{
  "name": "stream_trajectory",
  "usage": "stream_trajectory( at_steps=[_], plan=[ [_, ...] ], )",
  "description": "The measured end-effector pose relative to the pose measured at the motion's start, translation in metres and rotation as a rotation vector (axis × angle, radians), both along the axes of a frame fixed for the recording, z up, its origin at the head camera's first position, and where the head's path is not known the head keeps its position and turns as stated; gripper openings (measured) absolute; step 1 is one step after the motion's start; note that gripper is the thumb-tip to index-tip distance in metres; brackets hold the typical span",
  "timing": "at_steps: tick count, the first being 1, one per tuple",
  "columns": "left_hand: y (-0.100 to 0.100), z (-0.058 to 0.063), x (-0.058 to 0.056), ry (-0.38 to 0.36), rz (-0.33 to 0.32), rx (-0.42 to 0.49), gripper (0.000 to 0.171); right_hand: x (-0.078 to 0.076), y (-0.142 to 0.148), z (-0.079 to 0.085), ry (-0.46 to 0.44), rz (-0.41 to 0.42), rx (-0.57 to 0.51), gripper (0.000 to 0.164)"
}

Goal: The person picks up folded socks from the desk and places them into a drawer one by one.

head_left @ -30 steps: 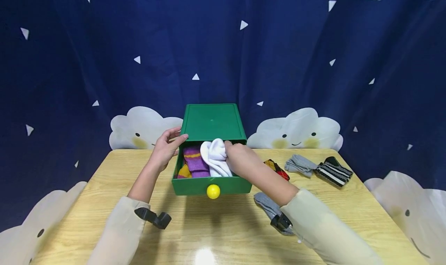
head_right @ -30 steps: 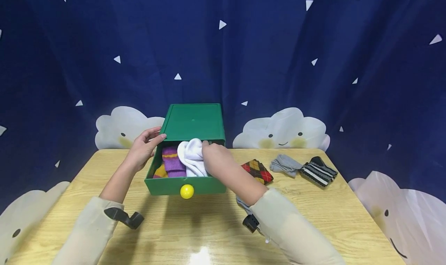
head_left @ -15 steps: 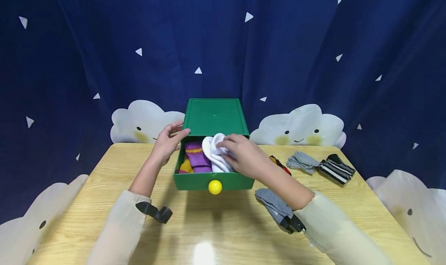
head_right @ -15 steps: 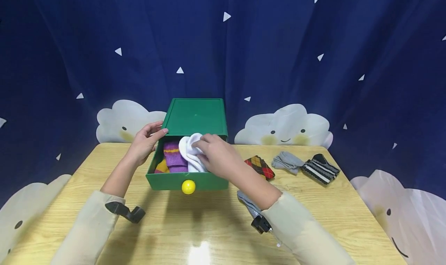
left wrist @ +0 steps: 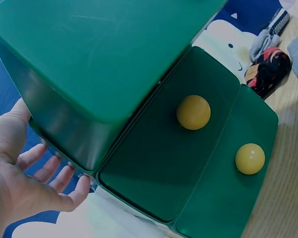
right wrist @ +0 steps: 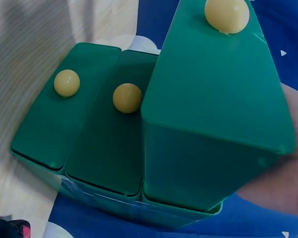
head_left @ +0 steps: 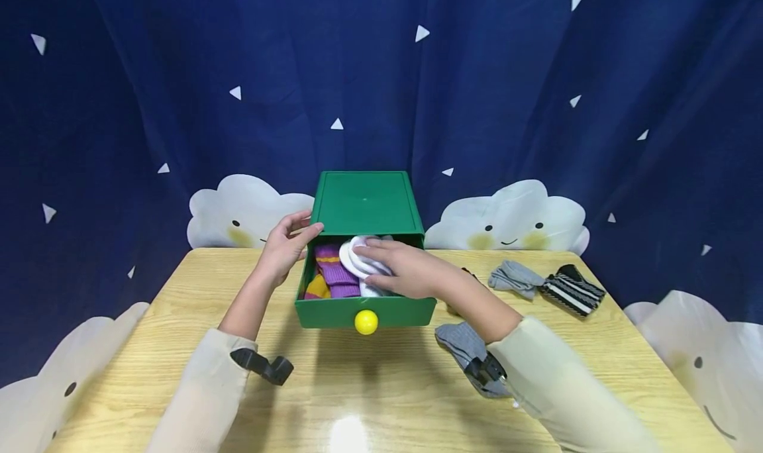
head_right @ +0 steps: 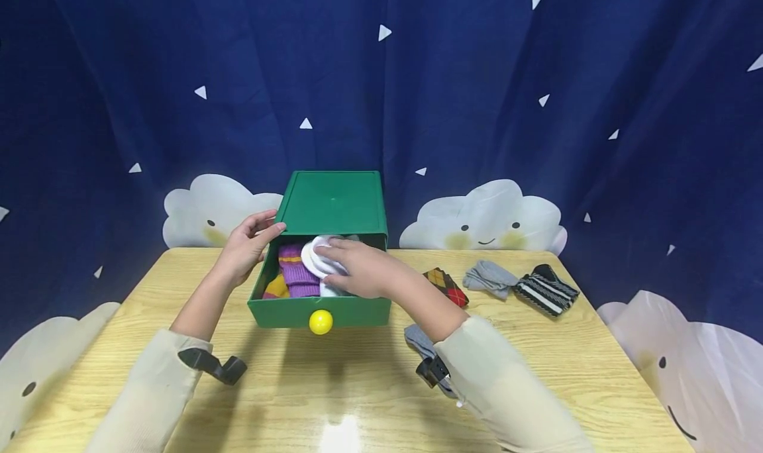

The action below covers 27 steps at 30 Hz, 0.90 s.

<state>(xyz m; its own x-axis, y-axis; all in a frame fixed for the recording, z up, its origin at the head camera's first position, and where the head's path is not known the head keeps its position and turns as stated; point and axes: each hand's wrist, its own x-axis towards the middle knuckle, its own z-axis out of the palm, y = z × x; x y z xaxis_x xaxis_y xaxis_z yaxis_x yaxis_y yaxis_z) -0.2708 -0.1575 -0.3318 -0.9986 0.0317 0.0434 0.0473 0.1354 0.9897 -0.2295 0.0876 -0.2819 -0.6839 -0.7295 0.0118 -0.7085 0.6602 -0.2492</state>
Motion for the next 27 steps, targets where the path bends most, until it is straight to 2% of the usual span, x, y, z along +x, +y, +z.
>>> stream_trajectory(
  at_steps=[5,7,9,13,16,18,27],
  plan=[
    [-0.001,0.000,0.001,0.008,-0.003,0.001,0.063,-0.003,-0.002,-0.001,0.007,-0.027,0.040,0.054],
    [-0.001,0.000,0.001,0.005,-0.006,0.003,0.063,-0.002,-0.003,-0.001,0.037,-0.041,0.047,0.054],
    [-0.001,0.000,0.002,0.002,-0.008,0.008,0.063,0.000,-0.004,-0.002,0.102,-0.049,0.045,0.054],
    [-0.001,0.001,0.003,0.007,-0.012,0.016,0.063,0.004,-0.002,-0.002,0.289,-0.045,0.006,0.046],
    [0.000,0.000,0.004,0.007,-0.011,0.017,0.063,0.007,0.001,-0.003,0.355,-0.052,-0.066,0.036],
    [0.000,0.000,0.004,0.004,-0.010,0.016,0.063,0.009,0.004,-0.003,0.332,-0.087,-0.130,0.031],
    [-0.001,0.000,0.004,0.005,-0.006,0.012,0.063,0.023,0.022,0.002,0.111,-0.272,-0.416,0.023]
  ],
)
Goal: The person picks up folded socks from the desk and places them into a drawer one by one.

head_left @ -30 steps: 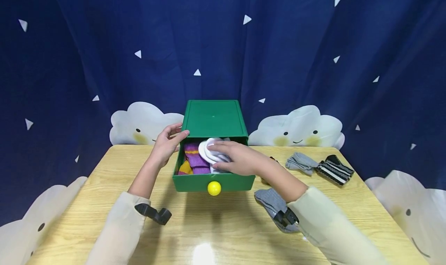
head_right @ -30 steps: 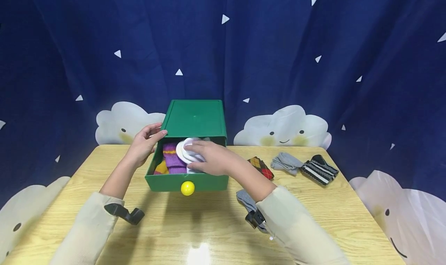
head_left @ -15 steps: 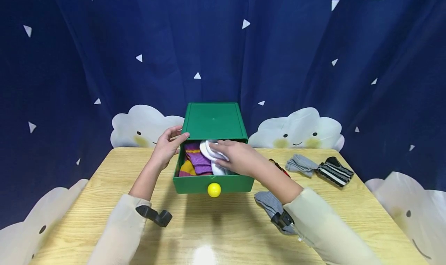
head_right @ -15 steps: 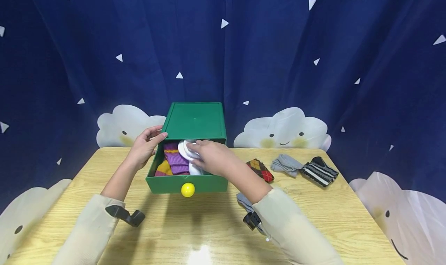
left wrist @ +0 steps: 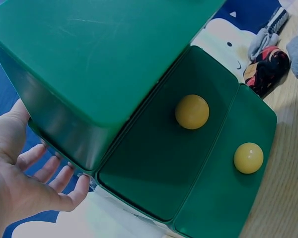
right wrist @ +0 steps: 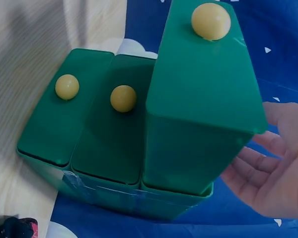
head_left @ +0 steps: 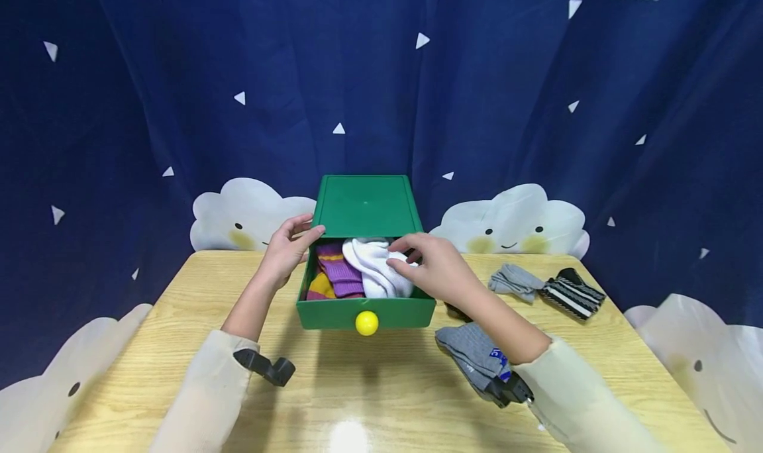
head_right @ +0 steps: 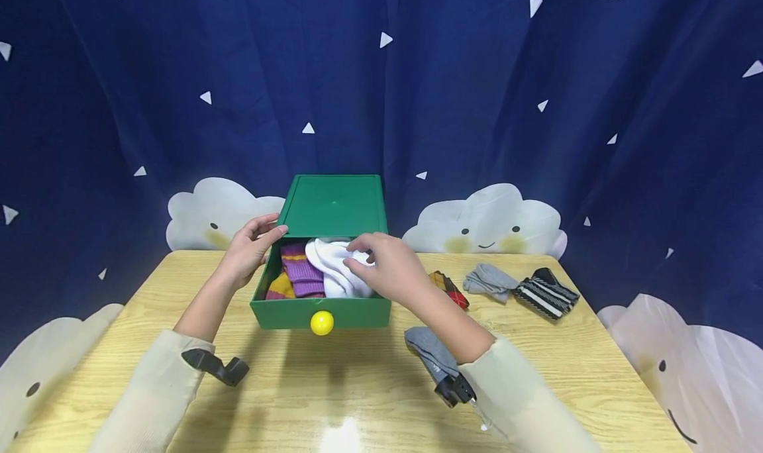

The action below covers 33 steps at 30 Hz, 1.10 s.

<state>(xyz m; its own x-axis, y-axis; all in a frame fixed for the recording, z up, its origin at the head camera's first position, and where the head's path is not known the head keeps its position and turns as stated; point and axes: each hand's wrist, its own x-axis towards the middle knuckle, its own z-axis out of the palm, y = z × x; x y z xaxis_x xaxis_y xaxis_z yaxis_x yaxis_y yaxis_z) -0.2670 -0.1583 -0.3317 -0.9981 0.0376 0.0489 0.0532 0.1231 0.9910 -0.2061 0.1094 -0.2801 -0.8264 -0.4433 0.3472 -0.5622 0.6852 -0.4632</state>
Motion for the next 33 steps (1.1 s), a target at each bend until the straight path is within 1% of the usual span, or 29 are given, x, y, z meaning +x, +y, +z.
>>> stream_trajectory(
  at_steps=[4,7,11,14,20,22,24,29,33],
  plan=[
    [0.001,0.001,0.000,-0.004,-0.001,0.003,0.063,0.007,0.007,0.003,-0.062,-0.046,-0.082,0.019],
    [0.001,0.001,0.001,-0.008,-0.002,0.007,0.063,0.013,0.013,0.005,-0.106,-0.077,-0.111,0.018],
    [0.001,0.001,0.000,-0.010,-0.005,0.007,0.063,0.024,0.021,0.012,-0.183,-0.104,-0.148,0.017],
    [0.001,0.001,-0.001,-0.010,-0.006,0.002,0.063,0.031,0.027,0.017,-0.244,-0.098,-0.185,0.019],
    [0.000,0.000,-0.002,-0.012,0.001,-0.003,0.063,0.047,0.032,0.019,-0.435,-0.015,-0.293,0.024],
    [0.000,0.000,-0.002,-0.011,0.003,-0.007,0.064,0.053,0.032,0.018,-0.483,0.010,-0.318,0.025],
    [0.000,0.000,-0.002,-0.011,0.006,-0.008,0.063,0.058,0.031,0.015,-0.509,0.032,-0.333,0.025],
    [0.001,-0.001,-0.001,-0.014,0.008,-0.010,0.063,0.067,0.026,0.002,-0.514,0.066,-0.345,0.023],
    [0.001,0.000,-0.001,-0.010,0.010,-0.011,0.064,0.069,0.017,-0.012,-0.524,0.052,-0.352,0.021]
  ],
)
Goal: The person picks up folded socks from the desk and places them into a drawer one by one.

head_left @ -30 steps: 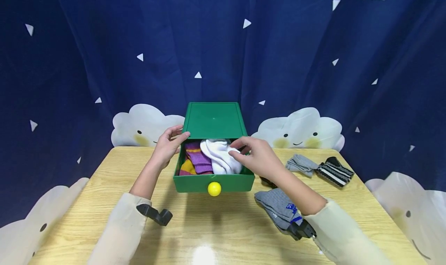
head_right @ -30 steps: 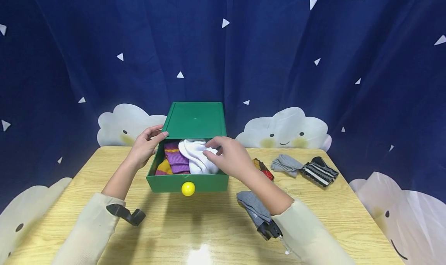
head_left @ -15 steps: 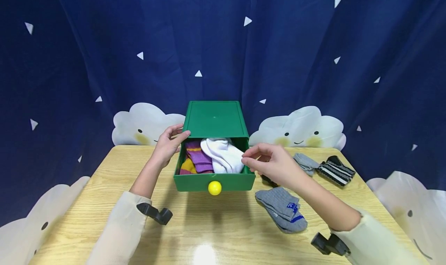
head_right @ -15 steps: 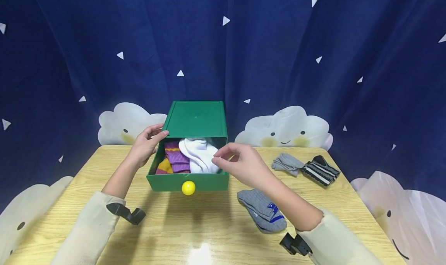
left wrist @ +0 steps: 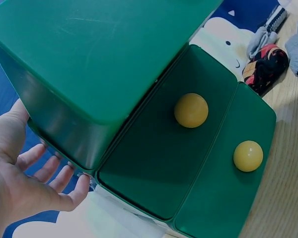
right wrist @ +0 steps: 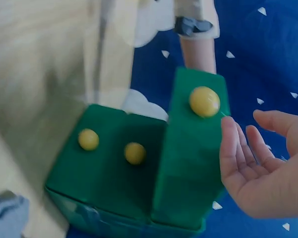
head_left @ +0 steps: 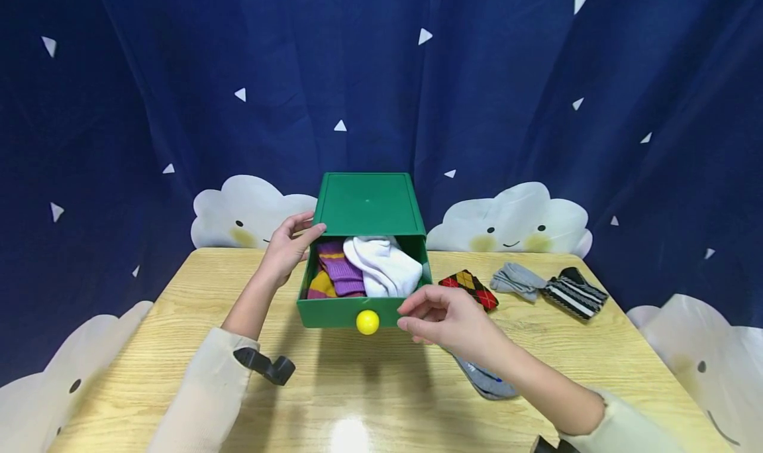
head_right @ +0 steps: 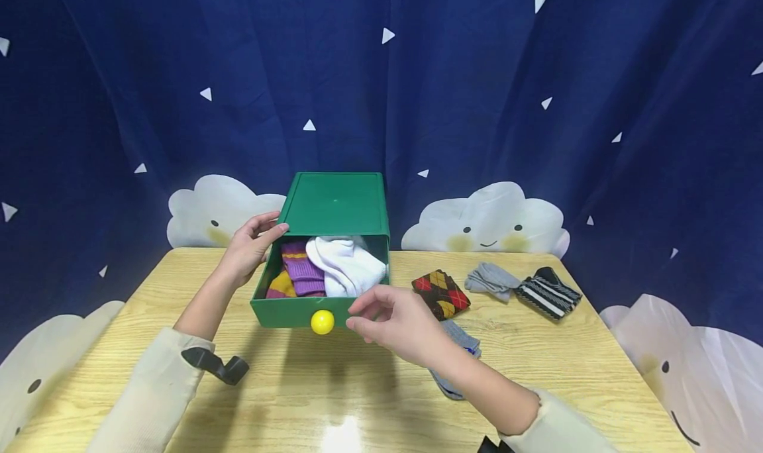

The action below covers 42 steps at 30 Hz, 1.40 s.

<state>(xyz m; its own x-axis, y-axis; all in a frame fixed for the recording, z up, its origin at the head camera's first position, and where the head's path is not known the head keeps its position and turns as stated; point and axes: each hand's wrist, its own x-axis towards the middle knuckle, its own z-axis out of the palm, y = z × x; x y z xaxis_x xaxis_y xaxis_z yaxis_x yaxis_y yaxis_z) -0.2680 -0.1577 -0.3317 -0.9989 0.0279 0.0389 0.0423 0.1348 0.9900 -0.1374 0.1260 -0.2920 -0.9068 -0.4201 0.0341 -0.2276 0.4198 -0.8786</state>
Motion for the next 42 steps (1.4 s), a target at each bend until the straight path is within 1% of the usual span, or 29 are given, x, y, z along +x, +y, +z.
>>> stream_trajectory(
  at_steps=[3,8,13,18,22,25,27,34,42],
  plan=[
    [0.000,0.001,0.000,0.004,0.001,-0.001,0.063,0.001,-0.009,-0.010,0.029,-0.011,0.000,0.021],
    [0.001,0.001,0.000,0.008,0.001,-0.004,0.063,0.001,-0.022,-0.024,0.174,-0.023,0.013,0.020],
    [0.001,0.001,0.000,0.014,-0.001,-0.003,0.064,0.004,-0.034,-0.037,0.311,-0.046,0.078,0.024],
    [0.001,0.002,0.000,0.017,0.003,-0.006,0.064,0.005,-0.042,-0.044,0.434,-0.078,0.163,0.028],
    [0.002,0.004,0.000,0.020,0.009,-0.004,0.062,0.003,-0.044,-0.046,0.505,-0.086,0.185,0.028],
    [0.002,0.006,-0.001,0.021,0.008,-0.002,0.062,-0.001,-0.044,-0.046,0.531,-0.081,0.182,0.026],
    [0.001,0.006,-0.001,0.021,0.005,-0.003,0.063,-0.003,-0.044,-0.046,0.533,-0.079,0.177,0.026],
    [0.001,0.004,0.000,0.013,-0.007,0.006,0.063,-0.015,-0.044,-0.046,0.513,-0.082,0.155,0.026],
    [0.000,-0.001,0.001,0.004,-0.002,0.002,0.063,-0.026,-0.046,-0.049,0.484,-0.098,0.122,0.026]
  ],
)
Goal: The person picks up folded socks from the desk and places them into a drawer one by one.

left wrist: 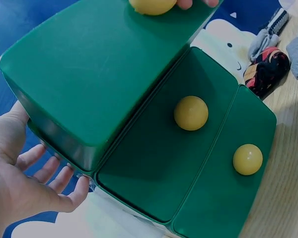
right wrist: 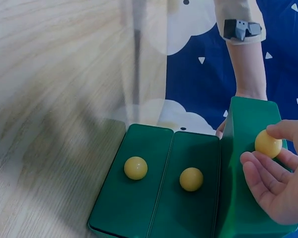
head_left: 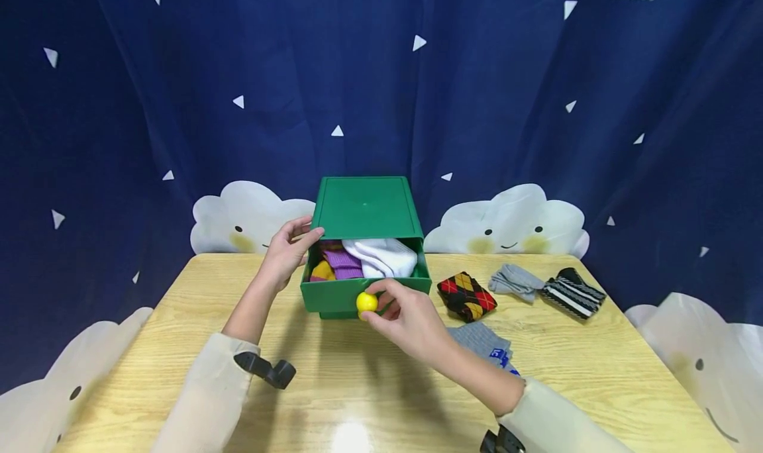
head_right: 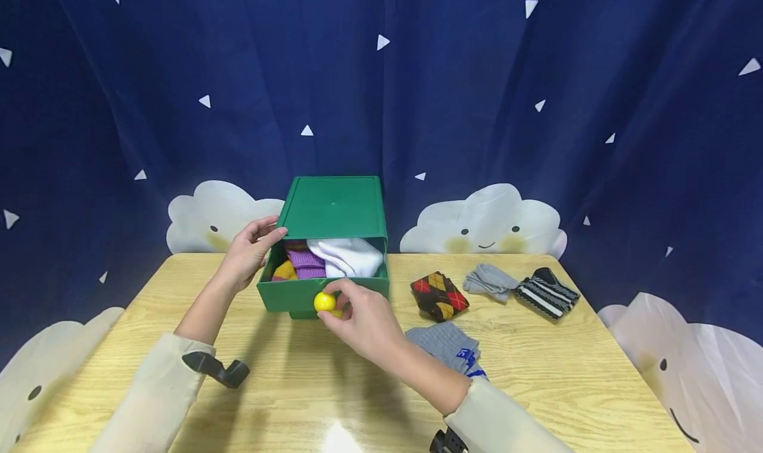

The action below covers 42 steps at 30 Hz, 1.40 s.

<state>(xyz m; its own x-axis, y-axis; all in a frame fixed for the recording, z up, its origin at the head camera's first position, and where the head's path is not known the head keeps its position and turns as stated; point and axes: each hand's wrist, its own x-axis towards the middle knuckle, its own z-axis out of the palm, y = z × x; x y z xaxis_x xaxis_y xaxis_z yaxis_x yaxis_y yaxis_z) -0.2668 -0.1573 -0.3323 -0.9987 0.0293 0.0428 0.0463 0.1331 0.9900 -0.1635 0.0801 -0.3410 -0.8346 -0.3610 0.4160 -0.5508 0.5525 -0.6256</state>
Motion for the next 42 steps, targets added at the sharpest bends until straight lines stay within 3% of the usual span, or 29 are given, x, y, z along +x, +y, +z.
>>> stream_trajectory(
  at_steps=[15,31,42],
  plan=[
    [0.000,-0.001,0.000,0.011,0.005,0.011,0.063,-0.021,-0.006,-0.009,-0.032,-0.019,-0.131,0.027],
    [0.004,-0.002,-0.001,0.006,0.041,-0.007,0.060,-0.036,-0.020,-0.031,-0.168,-0.094,-0.501,0.035],
    [0.006,-0.001,-0.003,-0.028,0.053,0.047,0.058,-0.050,-0.023,-0.037,-0.189,-0.104,-0.566,0.035]
  ],
)
